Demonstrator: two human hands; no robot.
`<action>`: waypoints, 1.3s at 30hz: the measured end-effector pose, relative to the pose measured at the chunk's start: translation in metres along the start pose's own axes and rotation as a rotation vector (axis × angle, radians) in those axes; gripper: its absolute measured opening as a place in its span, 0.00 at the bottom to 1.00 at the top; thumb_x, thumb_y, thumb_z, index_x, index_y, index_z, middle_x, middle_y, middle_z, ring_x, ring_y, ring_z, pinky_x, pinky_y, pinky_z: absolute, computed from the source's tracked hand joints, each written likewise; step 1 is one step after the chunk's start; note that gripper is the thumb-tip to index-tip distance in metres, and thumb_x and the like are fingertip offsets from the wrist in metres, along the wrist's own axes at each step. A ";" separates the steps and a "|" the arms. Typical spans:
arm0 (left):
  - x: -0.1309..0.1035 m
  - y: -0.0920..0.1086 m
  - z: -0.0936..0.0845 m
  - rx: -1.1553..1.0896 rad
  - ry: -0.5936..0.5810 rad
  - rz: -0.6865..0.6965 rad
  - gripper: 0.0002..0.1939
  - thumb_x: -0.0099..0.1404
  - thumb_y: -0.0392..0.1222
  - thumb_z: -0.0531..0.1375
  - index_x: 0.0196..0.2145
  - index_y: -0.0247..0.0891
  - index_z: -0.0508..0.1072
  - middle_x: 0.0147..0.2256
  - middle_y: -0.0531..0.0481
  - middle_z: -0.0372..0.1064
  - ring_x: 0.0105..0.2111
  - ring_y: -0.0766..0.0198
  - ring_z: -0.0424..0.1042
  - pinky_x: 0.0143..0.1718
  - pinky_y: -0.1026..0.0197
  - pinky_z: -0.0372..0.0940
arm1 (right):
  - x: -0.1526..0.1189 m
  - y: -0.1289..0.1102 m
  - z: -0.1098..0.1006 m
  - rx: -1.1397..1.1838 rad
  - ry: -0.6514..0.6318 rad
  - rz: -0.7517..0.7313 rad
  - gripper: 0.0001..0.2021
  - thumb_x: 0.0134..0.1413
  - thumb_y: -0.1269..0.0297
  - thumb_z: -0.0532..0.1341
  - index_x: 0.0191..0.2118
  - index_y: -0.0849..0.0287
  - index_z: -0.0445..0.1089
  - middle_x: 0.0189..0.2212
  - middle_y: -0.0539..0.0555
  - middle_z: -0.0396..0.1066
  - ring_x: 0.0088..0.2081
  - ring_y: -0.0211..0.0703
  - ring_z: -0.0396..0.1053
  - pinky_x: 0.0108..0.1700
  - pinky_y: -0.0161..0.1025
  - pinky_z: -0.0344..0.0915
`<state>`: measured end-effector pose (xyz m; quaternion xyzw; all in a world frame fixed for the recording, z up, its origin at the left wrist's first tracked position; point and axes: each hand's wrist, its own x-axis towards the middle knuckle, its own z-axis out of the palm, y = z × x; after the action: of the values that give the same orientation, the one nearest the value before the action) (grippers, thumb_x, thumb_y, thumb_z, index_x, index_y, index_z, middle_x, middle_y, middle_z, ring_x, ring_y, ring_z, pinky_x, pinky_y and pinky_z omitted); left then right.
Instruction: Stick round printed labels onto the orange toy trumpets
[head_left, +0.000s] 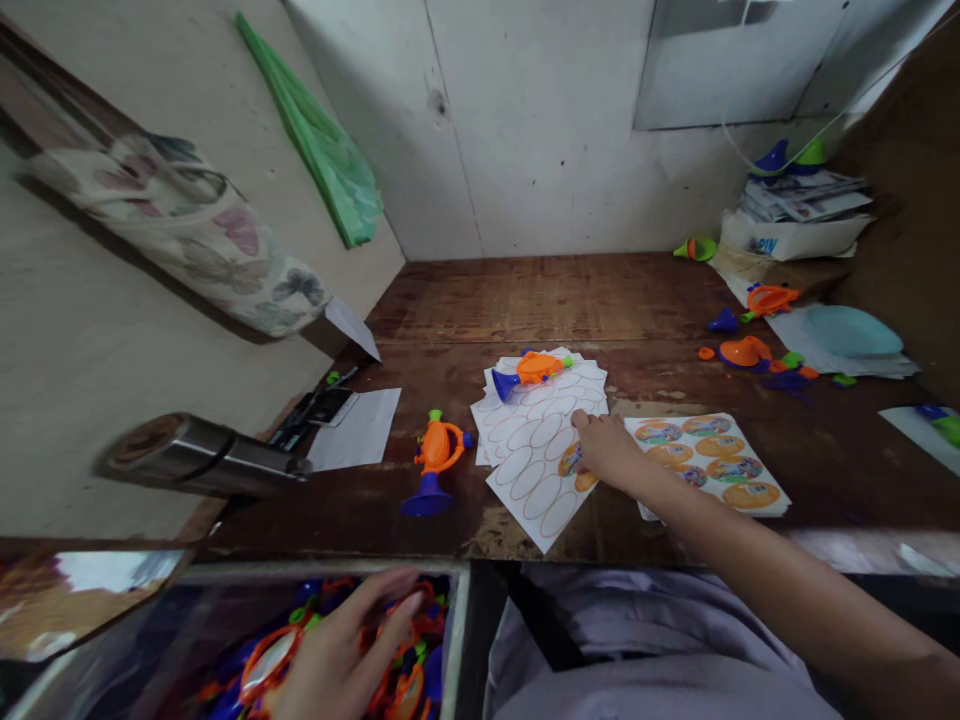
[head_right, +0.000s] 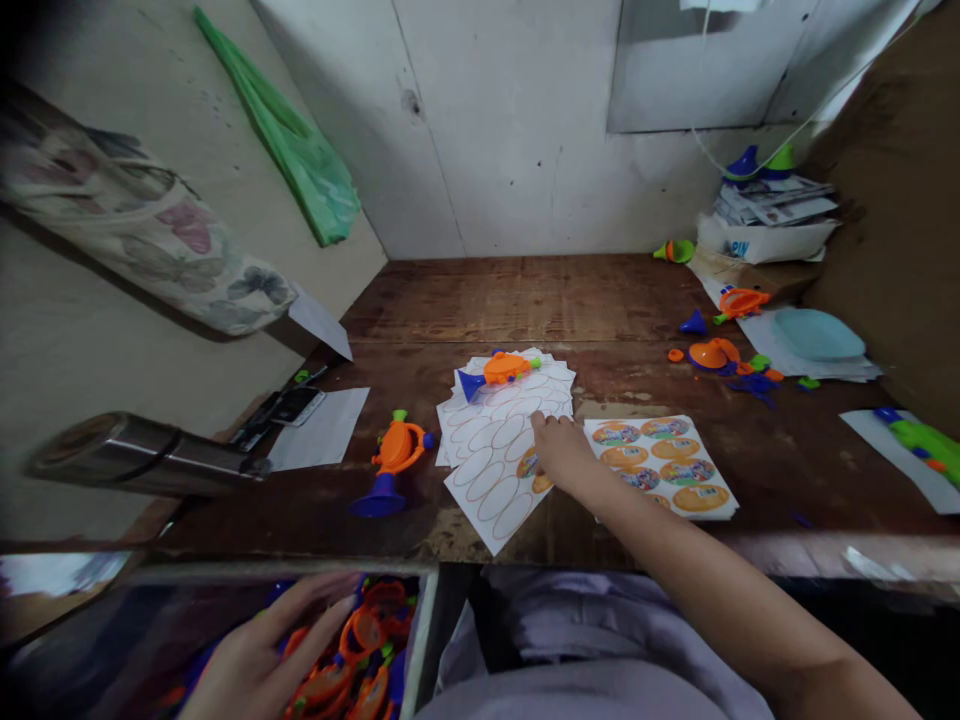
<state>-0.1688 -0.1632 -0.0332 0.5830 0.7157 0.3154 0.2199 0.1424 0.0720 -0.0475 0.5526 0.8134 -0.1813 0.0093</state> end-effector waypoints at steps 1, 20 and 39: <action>0.015 0.013 0.015 -0.075 -0.029 0.064 0.16 0.70 0.60 0.66 0.40 0.48 0.85 0.37 0.49 0.88 0.36 0.50 0.88 0.38 0.58 0.82 | -0.001 0.002 -0.002 0.051 0.020 -0.015 0.15 0.71 0.62 0.69 0.58 0.60 0.74 0.51 0.57 0.80 0.48 0.49 0.81 0.51 0.51 0.80; 0.107 0.151 0.092 -0.492 0.038 0.225 0.10 0.74 0.46 0.62 0.49 0.41 0.77 0.22 0.62 0.56 0.20 0.67 0.55 0.23 0.65 0.50 | -0.089 0.008 -0.017 0.503 0.653 -0.600 0.15 0.72 0.73 0.62 0.56 0.52 0.80 0.37 0.54 0.85 0.37 0.44 0.83 0.40 0.38 0.81; 0.107 0.180 0.082 -0.431 0.136 0.316 0.06 0.72 0.41 0.62 0.45 0.41 0.77 0.20 0.61 0.60 0.19 0.68 0.56 0.21 0.66 0.53 | -0.104 0.010 -0.033 0.546 0.814 -0.633 0.13 0.72 0.72 0.63 0.55 0.51 0.79 0.36 0.52 0.84 0.34 0.42 0.83 0.37 0.35 0.81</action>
<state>-0.0112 -0.0211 0.0421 0.6047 0.5453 0.5294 0.2383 0.1983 -0.0072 0.0030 0.2902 0.8007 -0.1513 -0.5017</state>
